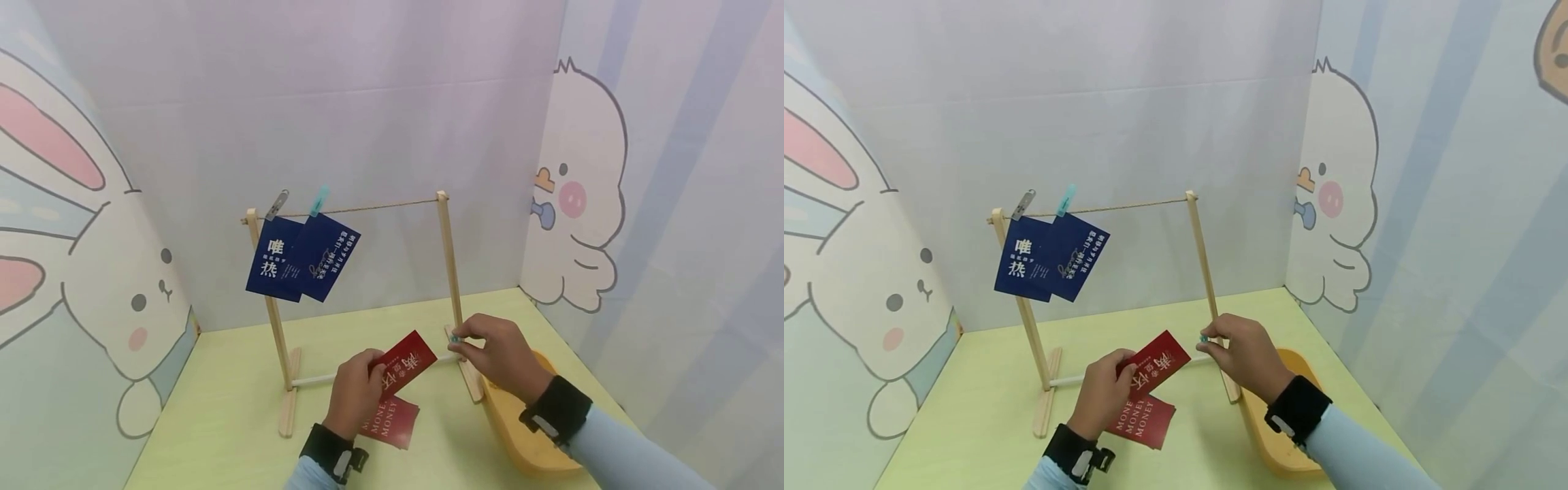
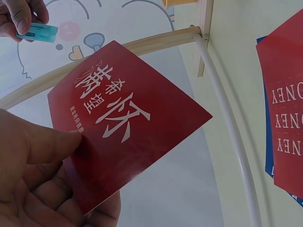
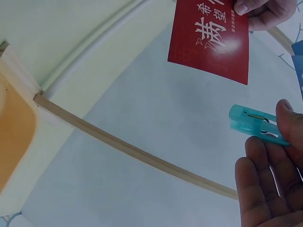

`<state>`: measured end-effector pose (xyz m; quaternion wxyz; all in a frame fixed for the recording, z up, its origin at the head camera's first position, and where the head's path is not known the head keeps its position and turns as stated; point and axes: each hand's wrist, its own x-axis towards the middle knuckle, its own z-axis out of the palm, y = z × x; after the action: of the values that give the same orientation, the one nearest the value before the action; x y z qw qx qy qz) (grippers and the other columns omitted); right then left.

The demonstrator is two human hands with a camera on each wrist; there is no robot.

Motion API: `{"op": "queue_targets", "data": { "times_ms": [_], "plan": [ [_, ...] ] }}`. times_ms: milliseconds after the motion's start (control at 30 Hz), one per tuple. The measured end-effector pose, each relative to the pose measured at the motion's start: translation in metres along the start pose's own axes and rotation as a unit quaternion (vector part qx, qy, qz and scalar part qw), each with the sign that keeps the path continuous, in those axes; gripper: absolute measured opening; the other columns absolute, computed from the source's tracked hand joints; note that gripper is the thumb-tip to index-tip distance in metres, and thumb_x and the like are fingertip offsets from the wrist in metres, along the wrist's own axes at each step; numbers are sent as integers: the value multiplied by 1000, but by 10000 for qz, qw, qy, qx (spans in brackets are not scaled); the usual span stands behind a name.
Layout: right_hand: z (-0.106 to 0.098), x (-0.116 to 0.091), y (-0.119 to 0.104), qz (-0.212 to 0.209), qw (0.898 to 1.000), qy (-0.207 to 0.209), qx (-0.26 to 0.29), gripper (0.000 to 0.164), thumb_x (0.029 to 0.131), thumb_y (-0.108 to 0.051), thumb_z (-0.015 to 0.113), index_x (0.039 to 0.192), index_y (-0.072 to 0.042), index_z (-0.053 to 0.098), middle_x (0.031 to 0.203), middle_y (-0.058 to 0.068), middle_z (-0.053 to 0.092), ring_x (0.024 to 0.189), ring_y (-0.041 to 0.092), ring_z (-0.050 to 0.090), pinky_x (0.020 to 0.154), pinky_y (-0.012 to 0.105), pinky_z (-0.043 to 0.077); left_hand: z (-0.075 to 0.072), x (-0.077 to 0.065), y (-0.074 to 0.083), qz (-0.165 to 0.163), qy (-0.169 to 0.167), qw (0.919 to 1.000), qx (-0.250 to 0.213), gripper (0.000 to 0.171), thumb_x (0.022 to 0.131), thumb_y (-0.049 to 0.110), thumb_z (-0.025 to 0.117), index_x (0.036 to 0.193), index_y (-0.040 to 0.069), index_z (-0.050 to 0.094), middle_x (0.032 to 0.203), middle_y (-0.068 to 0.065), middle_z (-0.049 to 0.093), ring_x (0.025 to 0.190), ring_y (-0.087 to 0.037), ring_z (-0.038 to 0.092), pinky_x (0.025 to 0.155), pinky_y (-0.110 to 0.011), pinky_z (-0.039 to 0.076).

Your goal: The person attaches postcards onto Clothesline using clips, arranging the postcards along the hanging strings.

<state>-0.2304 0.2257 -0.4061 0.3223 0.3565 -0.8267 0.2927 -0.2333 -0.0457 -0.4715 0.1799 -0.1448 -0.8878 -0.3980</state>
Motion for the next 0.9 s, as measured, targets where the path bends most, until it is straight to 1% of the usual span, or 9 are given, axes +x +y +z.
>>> {"op": "queue_targets", "data": {
  "times_ms": [100,200,400,467,700,900],
  "plan": [
    [-1,5,-1,-132,9999,21,-4,22,74,-19,82,91,-12,70,85,-3,68,78,3,59,62,33,57,-3,2,1,53,126,9999,-69,18,90,23,65,107,17,64,98,6,67,79,-8,59,70,-40,57],
    [-2,11,-3,-221,9997,73,-29,20,75,-20,80,89,-10,70,84,-2,68,78,4,59,61,33,57,-7,5,2,82,184,9997,-146,20,89,24,66,108,18,64,100,6,66,79,-8,59,71,-41,57],
    [-2,20,-8,-333,9994,96,-30,19,74,-17,81,87,-10,69,83,-3,68,77,4,59,62,34,58,-16,10,6,43,242,9994,-260,23,90,23,66,112,16,64,102,4,66,81,-10,59,71,-40,57],
    [-2,23,-9,-365,9993,114,-45,19,74,-16,81,87,-10,69,82,-3,68,77,4,59,62,34,58,-18,12,7,48,307,9992,-263,23,90,22,66,112,16,65,102,3,66,81,-10,59,71,-40,57],
    [-2,32,-10,-474,9986,110,-183,20,74,-18,81,89,-10,70,82,-5,67,77,2,58,61,30,56,-25,20,10,63,417,9987,-304,23,90,21,65,111,15,65,101,2,67,78,-11,59,67,-39,57],
    [-5,45,-13,-661,9973,159,-290,19,75,-17,80,89,-10,69,83,-5,67,76,2,58,60,31,56,-32,27,15,88,542,9982,-256,24,90,22,65,112,14,65,101,2,67,79,-12,59,68,-41,57]
  ]
}}
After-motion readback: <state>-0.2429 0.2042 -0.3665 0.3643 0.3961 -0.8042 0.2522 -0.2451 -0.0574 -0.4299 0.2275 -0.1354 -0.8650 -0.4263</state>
